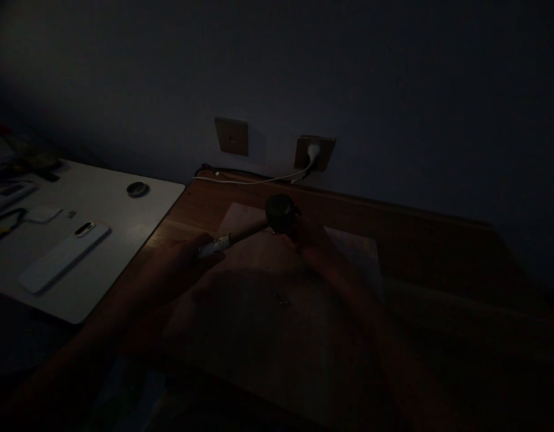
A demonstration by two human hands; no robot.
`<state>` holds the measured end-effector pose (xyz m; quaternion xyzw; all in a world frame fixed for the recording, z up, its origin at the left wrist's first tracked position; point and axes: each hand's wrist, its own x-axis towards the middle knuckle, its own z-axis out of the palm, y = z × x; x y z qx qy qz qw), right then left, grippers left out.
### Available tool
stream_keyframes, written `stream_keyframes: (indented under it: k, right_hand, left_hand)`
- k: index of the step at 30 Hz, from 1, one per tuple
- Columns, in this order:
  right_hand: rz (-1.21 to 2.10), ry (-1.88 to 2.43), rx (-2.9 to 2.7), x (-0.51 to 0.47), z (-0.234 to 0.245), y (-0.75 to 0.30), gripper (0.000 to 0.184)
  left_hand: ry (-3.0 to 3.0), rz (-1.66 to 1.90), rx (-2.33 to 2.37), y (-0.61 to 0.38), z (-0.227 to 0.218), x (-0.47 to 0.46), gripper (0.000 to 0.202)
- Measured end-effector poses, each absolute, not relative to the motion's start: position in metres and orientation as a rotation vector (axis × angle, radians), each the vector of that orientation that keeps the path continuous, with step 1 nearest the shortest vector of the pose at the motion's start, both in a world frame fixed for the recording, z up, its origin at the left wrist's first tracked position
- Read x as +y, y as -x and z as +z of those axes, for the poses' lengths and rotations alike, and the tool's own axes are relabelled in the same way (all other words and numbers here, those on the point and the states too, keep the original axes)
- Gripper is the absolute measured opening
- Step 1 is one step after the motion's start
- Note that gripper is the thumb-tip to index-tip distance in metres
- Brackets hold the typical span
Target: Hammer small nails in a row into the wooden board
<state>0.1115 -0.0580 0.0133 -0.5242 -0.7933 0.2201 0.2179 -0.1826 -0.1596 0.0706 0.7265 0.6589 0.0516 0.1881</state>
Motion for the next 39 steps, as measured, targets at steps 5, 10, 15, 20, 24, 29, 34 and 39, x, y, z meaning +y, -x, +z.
stream_keyframes:
  k: [5, 10, 15, 20, 24, 29, 34, 39]
  right_hand:
    - [0.547, 1.394, -2.173, -0.068, 0.015, -0.14, 0.04]
    - [0.427, 1.333, -2.305, -0.091, 0.027, -0.184, 0.045]
    - [0.377, 1.199, -2.577, -0.114, 0.026, -0.189, 0.039]
    - [0.311, 1.226, -2.742, -0.117, 0.022, -0.179, 0.037]
    - [0.396, 1.294, -2.592, -0.104, 0.023, -0.176, 0.033]
    - [0.504, 1.33, -2.269, -0.085, 0.025, -0.163, 0.021]
    - [0.622, 1.255, -2.186, -0.077, 0.027, -0.152, 0.011]
    - [0.701, 1.271, -2.068, -0.076, 0.027, -0.156, 0.018]
  left_hand:
    - [-2.214, 0.035, 1.798, 0.172, 0.067, -0.156, 0.038]
    - [-2.182, 0.046, 1.799, 0.171, 0.062, -0.157, 0.036]
    - [-1.993, 0.192, 1.849, 0.172, 0.067, -0.158, 0.037]
    - [-1.873, 0.276, 1.854, 0.175, 0.073, -0.159, 0.04]
    - [-1.873, 0.281, 1.869, 0.179, 0.068, -0.161, 0.04]
    - [-1.884, 0.271, 1.849, 0.183, 0.058, -0.164, 0.038]
    - [-1.878, 0.249, 1.841, 0.184, 0.056, -0.166, 0.035]
    - [-1.87, 0.27, 1.838, 0.187, 0.056, -0.165, 0.035]
